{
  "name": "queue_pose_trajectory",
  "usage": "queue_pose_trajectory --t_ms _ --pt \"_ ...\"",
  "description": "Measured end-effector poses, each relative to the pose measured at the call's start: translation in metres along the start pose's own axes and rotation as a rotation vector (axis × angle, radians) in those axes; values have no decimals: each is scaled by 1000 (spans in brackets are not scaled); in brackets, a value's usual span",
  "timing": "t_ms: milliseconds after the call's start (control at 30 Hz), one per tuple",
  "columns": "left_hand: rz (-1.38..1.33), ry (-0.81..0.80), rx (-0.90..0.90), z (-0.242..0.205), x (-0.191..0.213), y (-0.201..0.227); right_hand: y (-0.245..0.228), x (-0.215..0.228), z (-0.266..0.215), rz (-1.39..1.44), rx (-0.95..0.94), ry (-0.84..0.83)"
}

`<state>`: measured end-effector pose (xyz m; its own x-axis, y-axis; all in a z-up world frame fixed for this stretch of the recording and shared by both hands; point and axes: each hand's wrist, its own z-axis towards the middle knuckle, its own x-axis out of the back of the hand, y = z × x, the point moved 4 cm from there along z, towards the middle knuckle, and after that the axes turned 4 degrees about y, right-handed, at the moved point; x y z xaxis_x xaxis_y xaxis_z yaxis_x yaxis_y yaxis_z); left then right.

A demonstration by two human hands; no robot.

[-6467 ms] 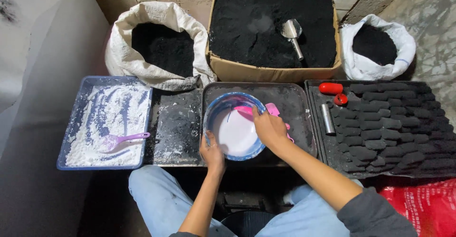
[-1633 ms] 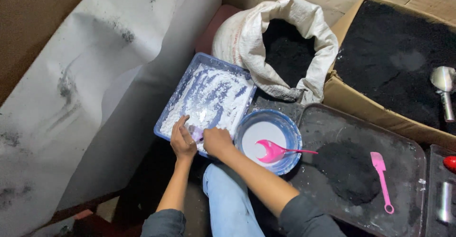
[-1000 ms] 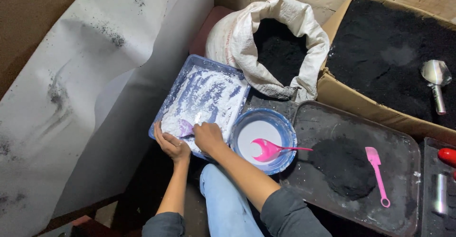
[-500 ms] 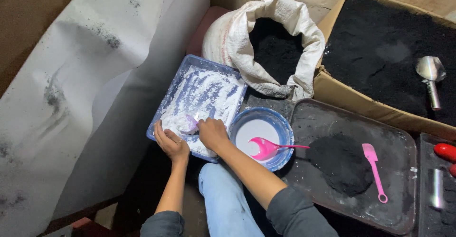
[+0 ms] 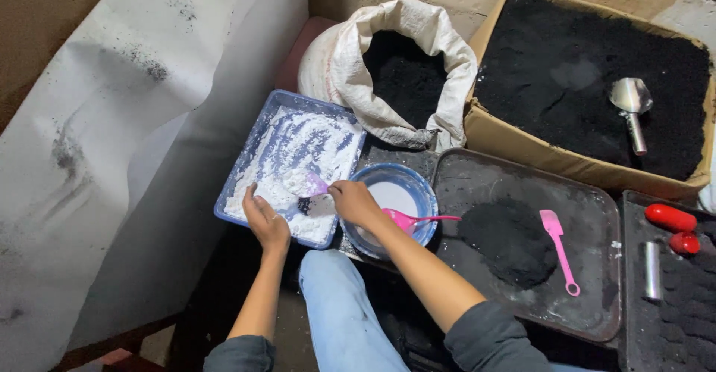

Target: Mixing white powder into a liquid solution using a scoop and spatula to prepare a binder.

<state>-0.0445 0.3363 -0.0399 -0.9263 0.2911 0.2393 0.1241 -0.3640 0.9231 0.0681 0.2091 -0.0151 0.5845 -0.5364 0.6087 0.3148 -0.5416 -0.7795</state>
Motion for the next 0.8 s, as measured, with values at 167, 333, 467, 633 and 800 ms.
queue_pose_trajectory --t_ms 167,333,467,633,800 --pt "-167 -61 95 -19 -21 29 14 48 -21 -48 -96 1" --pt "-311 -154 133 -45 -60 42 40 91 -49 -192 -134 -3" --pt "-226 -293 127 -67 -80 44 87 99 -54 -380 -114 118" --pt "-123 -342 142 -74 -84 50 108 87 -54 -781 194 298" --pt "-130 -350 167 -72 -73 52 130 75 -48 -891 413 410"
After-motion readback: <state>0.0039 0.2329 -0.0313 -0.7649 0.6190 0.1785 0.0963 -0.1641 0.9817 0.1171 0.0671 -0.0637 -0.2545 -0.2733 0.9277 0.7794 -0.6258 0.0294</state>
